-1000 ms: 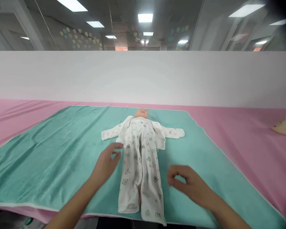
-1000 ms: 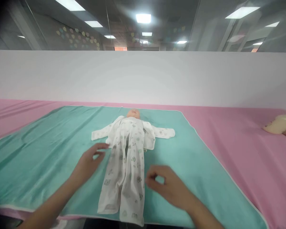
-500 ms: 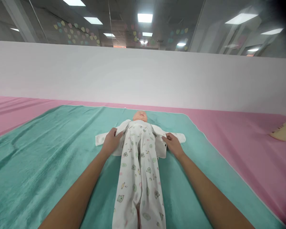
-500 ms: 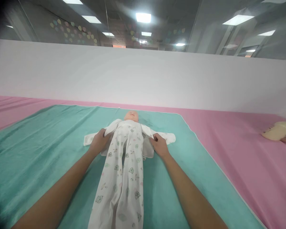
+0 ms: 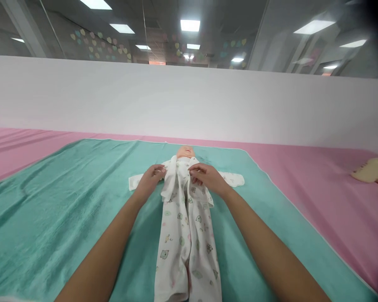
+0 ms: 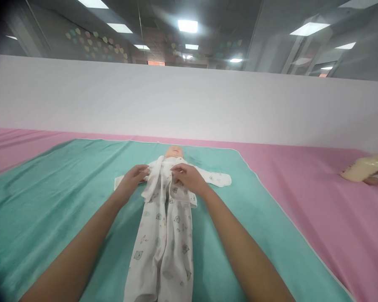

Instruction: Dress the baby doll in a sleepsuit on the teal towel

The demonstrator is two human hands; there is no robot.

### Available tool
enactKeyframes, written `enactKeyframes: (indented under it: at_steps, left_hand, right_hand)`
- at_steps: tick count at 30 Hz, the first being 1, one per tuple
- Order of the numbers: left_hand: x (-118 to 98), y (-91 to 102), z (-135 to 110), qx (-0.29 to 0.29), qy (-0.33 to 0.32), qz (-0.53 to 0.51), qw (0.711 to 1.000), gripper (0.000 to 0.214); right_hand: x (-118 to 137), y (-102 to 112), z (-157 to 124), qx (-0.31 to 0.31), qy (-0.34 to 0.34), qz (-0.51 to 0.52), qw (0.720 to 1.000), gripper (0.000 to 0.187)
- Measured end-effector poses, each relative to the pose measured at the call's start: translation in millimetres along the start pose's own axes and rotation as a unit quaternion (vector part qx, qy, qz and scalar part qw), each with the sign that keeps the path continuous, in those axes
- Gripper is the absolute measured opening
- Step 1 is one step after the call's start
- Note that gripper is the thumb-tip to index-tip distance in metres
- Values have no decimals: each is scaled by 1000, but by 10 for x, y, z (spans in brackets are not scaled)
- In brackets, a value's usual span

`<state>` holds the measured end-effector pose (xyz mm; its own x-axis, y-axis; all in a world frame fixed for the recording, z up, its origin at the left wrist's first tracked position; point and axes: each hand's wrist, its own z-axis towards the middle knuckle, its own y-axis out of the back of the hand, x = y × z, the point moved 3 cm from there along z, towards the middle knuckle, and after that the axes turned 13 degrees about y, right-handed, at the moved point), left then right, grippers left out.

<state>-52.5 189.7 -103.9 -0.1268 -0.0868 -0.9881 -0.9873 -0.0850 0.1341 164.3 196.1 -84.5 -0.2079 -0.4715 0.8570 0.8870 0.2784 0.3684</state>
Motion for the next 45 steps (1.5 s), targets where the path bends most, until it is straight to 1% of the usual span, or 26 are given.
enactKeyframes:
  at_steps: [1,3,4,5,6,8,10,12,13,15,18,20,24,26,28,30,32,34,35,36,37,39,40,42,43,45]
  left_hand:
    - [52,6,26,-7,17,36,999,40]
    - [117,-30,44,-9,36,92,995,44]
    - [134,-63,40,-11,40,109,993,45]
    - [144,-98,33,-15,43,117,992,44]
    - [151,-129,25,-18,47,111,993,41]
    - [167,-162,18,-18,56,53,997,33]
    - [181,-149,21,1,60,-55,997,28]
    - [181,-105,26,31,55,-162,985,28]
    - [174,-81,25,45,51,-200,977,29]
    - [153,-46,14,64,48,-245,966,30]
    - [107,-60,-28,97,44,-271,957,33]
    - [85,-100,-60,128,38,-280,951,35]
    - [87,-169,-101,180,33,-273,945,41]
    - [92,-176,-116,193,44,-248,948,47]
    - [69,-166,-148,210,52,-204,955,50]
    - [12,-150,-210,242,50,-133,960,50]
    - [-55,-149,-298,296,42,-53,953,48]
    - [-96,-170,-384,349,32,18,936,42]
    - [-104,-183,-408,354,23,40,934,37]
    - [-104,-197,-412,340,10,51,939,34]
    - [-98,-208,-397,307,-8,54,950,32]
    - [-79,-216,-318,195,-54,40,978,31]
    - [-68,-219,-267,136,-79,42,987,31]
    - [-58,-245,-164,38,-128,79,988,30]
    - [-60,-271,-116,5,-145,109,983,30]
    - [-71,-356,-41,-32,-165,191,967,30]
  right_hand:
    - [-18,23,-9,-45,7,-38,998,27]
    - [-42,66,9,-128,42,-126,983,23]
    - [-43,63,51,-142,69,-171,973,21]
    - [-41,38,120,-136,97,-211,963,20]
    - [-39,-8,215,-110,122,-245,956,20]
    - [-57,-139,457,-23,145,-305,941,20]
    - [-110,-278,720,68,135,-365,919,20]
    - [-182,-393,954,134,115,-404,897,19]
    - [-217,-436,1052,151,106,-415,891,18]
    - [-280,-491,1209,162,89,-424,887,16]
    - [-356,-500,1359,150,52,-432,888,17]
    - [-390,-466,1406,128,28,-436,890,16]
    - [-387,-394,1350,71,16,-442,894,12]
    - [-335,-391,1252,48,32,-442,895,14]
    - [-247,-401,1118,19,70,-429,900,15]
    - [-147,-383,949,-33,120,-377,918,16]
    - [-84,-297,750,-103,145,-302,937,18]
    - [-96,-150,543,-168,122,-257,944,22]
    - [-126,-72,448,-188,100,-252,944,24]
    - [-169,1,367,-198,75,-254,944,27]
    - [-220,57,304,-195,51,-259,945,30]
    - [-320,108,242,-166,23,-271,948,34]
    - [-358,103,241,-153,22,-277,948,34]
    - [-408,59,282,-145,26,-289,946,34]
    - [-424,28,317,-145,22,-295,944,35]
    - [-454,-26,388,-142,-2,-308,941,37]
